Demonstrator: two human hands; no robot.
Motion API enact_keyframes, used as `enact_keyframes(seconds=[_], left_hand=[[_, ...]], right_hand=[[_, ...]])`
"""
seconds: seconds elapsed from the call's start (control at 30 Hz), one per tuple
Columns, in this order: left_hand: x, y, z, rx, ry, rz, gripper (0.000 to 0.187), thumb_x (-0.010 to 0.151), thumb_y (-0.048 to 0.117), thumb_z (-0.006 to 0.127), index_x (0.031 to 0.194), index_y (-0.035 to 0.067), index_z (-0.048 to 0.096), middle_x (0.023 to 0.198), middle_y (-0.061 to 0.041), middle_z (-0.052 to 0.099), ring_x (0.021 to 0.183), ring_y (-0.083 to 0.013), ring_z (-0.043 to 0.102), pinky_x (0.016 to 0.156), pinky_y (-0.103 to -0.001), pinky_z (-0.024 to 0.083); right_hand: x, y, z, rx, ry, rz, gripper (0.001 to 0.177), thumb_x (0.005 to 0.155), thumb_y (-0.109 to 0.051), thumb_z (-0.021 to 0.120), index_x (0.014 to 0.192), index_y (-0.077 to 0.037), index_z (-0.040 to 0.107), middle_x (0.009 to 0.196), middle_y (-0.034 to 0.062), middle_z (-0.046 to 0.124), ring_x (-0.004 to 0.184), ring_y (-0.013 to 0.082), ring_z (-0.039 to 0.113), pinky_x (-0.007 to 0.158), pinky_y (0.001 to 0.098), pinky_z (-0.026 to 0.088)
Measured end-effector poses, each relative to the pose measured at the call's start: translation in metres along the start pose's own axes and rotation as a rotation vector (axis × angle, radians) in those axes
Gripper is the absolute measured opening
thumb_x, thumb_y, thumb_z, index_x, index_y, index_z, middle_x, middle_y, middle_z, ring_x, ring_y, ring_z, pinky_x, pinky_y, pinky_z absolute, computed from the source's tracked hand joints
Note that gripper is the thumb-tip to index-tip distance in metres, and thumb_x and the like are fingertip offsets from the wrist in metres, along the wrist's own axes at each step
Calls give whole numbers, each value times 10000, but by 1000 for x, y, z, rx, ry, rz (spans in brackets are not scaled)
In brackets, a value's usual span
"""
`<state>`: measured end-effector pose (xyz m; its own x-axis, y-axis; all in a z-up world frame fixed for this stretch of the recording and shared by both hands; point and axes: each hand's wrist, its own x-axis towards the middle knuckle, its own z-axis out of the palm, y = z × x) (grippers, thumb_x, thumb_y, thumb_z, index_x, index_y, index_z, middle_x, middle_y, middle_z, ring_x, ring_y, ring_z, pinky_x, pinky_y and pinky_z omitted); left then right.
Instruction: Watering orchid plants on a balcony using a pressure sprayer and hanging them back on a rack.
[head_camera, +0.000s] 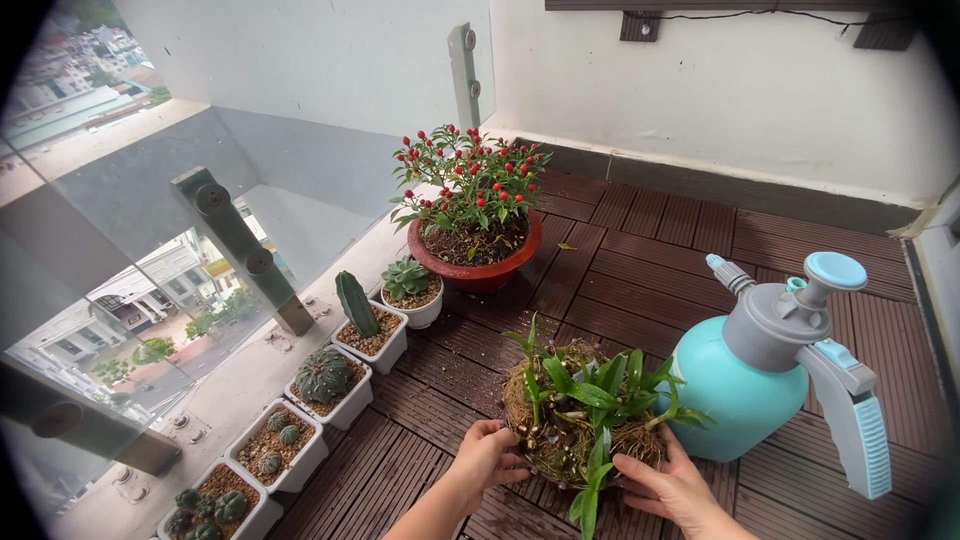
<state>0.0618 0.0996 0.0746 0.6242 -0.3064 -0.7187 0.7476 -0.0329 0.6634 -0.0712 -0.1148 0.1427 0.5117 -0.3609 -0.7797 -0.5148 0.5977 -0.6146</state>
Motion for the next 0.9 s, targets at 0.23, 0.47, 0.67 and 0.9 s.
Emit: enact_keyframes(seconds=[0.23, 0.47, 0.67, 0.9], left_hand=[[-8, 8, -3, 42, -5, -82, 845, 904, 182, 647, 1633, 324, 243, 1511, -200, 472, 1078, -332, 649, 882, -424, 661], [-11, 0, -9, 125, 20, -60, 782, 895, 223, 655, 1613, 228, 345, 1543, -111, 532, 982, -228, 674, 952, -335, 654], [-62, 25, -19, 145, 69, -69, 750, 881, 303, 646, 1596, 245, 428, 836, -54, 764, 921, -155, 779, 929, -321, 606], [-139, 107, -20, -7, 11, 145, 248, 828, 183, 751, 1059, 145, 669, 679, 5, 391, 650, -96, 416, 773, -270, 485]], right_hand=[[24, 14, -7, -32, -3, 43, 958, 918, 38, 663, 1650, -371, 200, 1632, 71, 395, 1400, 410, 498, 1129, 601, 433], [19, 11, -6, 42, -44, 29, 879, 960, 123, 583, 1640, -337, 270, 1631, 76, 409, 1361, 419, 522, 1060, 640, 481], [9, -13, 3, 18, -61, 47, 743, 1049, -145, 510, 1661, -373, 156, 1720, 33, 275, 1114, 513, 614, 1028, 624, 488], [-39, -99, 26, -48, -157, -89, 801, 991, -161, 537, 1657, -325, 124, 1734, -23, 202, 1191, 576, 594, 1064, 674, 467]])
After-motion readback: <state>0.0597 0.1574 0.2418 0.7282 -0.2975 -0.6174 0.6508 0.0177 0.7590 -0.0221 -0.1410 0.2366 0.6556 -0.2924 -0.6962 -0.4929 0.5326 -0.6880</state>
